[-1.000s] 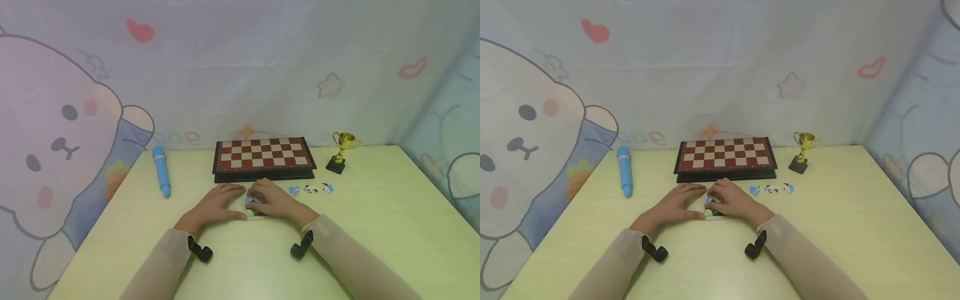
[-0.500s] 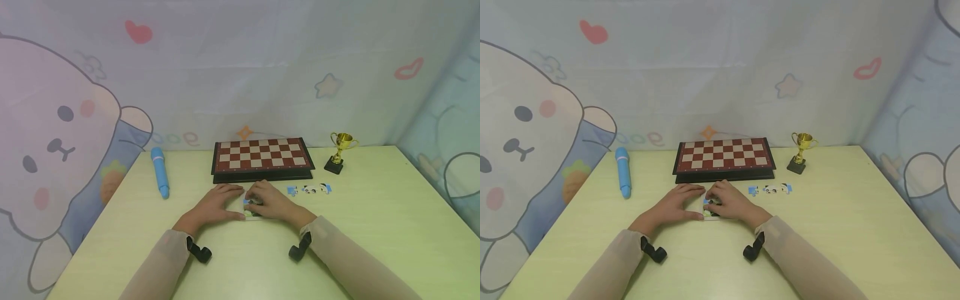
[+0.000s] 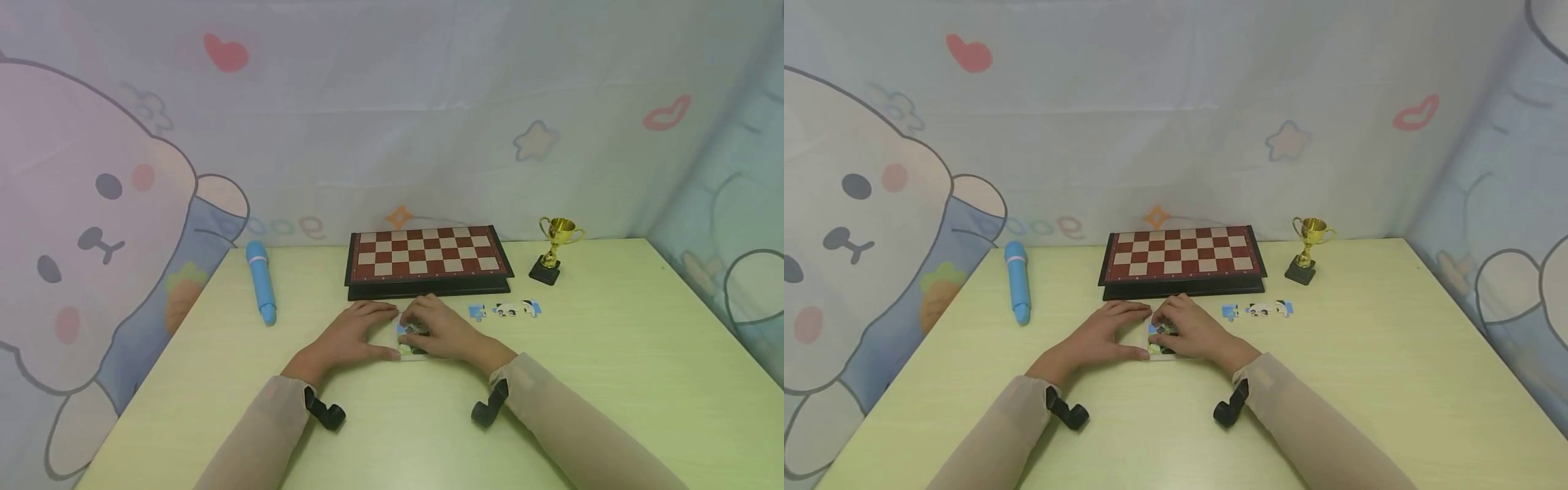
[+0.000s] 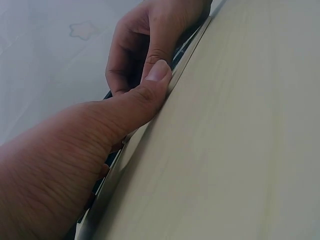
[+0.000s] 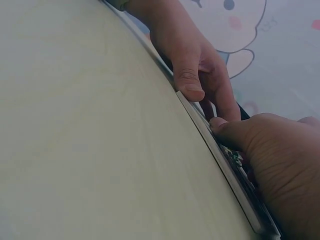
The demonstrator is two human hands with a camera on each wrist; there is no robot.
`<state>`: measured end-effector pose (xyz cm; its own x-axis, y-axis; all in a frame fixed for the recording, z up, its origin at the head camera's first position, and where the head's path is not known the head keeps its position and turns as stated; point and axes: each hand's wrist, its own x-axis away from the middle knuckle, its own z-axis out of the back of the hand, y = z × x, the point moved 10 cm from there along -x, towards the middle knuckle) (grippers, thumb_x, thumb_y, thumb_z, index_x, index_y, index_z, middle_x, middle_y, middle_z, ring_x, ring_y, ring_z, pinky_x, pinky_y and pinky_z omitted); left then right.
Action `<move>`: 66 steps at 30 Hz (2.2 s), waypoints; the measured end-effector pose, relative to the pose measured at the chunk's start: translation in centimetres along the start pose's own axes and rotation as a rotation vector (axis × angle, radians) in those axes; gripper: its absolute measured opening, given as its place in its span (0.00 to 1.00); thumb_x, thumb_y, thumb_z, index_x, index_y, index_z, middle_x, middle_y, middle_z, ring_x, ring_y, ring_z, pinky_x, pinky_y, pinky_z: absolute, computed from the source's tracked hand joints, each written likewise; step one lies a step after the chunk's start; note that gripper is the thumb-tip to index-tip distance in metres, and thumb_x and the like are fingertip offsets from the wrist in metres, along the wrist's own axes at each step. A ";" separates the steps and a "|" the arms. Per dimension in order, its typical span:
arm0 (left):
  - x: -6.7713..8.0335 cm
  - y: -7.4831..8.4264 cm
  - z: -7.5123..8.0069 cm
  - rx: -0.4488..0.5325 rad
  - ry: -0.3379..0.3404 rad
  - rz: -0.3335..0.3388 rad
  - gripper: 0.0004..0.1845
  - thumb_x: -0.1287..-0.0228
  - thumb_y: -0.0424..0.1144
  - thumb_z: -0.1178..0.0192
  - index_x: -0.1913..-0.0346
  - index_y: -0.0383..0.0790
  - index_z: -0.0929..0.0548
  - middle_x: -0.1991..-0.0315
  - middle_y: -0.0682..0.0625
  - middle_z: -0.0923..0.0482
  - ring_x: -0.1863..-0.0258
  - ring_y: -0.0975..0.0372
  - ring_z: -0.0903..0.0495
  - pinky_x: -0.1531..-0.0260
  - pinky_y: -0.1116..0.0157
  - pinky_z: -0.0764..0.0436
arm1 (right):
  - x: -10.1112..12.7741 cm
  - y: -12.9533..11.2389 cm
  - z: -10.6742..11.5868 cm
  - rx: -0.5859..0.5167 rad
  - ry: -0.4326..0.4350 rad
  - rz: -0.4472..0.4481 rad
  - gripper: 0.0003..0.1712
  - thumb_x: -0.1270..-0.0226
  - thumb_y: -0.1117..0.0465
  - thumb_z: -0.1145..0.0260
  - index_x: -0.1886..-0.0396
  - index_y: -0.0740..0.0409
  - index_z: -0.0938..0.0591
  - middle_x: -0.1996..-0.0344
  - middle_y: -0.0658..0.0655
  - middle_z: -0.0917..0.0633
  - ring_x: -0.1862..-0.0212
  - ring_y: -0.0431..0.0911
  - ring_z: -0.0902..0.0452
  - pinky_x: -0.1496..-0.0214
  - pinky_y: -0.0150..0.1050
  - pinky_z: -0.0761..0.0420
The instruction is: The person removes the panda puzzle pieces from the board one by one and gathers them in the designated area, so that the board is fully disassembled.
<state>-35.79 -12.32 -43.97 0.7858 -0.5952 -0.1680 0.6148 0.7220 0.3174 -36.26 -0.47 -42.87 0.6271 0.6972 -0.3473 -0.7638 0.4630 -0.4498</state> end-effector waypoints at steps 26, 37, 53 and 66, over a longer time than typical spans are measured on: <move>0.1 -0.3 -0.3 0.006 -0.018 0.018 0.47 0.46 0.76 0.39 0.27 0.54 0.28 0.29 0.58 0.32 0.29 0.57 0.38 0.30 0.51 0.38 | 0.2 -0.4 -0.2 -0.050 -0.027 0.046 0.15 0.28 0.54 0.33 0.46 0.51 0.19 0.55 0.45 0.20 0.53 0.37 0.25 0.50 0.37 0.21; -0.1 -0.3 -0.2 0.005 -0.013 0.008 0.48 0.46 0.76 0.39 0.27 0.53 0.28 0.29 0.57 0.32 0.29 0.57 0.37 0.30 0.51 0.38 | 0.1 -0.6 0.0 -0.067 -0.024 0.058 0.10 0.28 0.54 0.33 0.51 0.48 0.18 0.59 0.42 0.19 0.57 0.37 0.27 0.53 0.35 0.22; -0.1 -0.2 -0.2 0.006 -0.023 0.011 0.48 0.46 0.75 0.38 0.27 0.52 0.28 0.29 0.57 0.32 0.29 0.57 0.37 0.30 0.51 0.38 | 0.2 -0.5 0.4 -0.061 -0.008 0.026 0.07 0.28 0.52 0.33 0.55 0.45 0.18 0.61 0.40 0.19 0.60 0.36 0.25 0.57 0.34 0.21; 0.0 -0.2 -0.1 0.018 -0.015 0.016 0.48 0.46 0.75 0.38 0.27 0.52 0.28 0.29 0.57 0.31 0.29 0.56 0.37 0.30 0.51 0.38 | 0.3 -0.7 0.7 -0.082 0.020 0.057 0.07 0.27 0.55 0.33 0.53 0.46 0.17 0.61 0.42 0.20 0.60 0.36 0.26 0.58 0.34 0.21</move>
<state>-35.91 -12.40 -44.13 0.7942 -0.5892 -0.1486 0.6009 0.7248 0.3371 -35.66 -0.20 -42.12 0.5868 0.7098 -0.3898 -0.7835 0.3760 -0.4948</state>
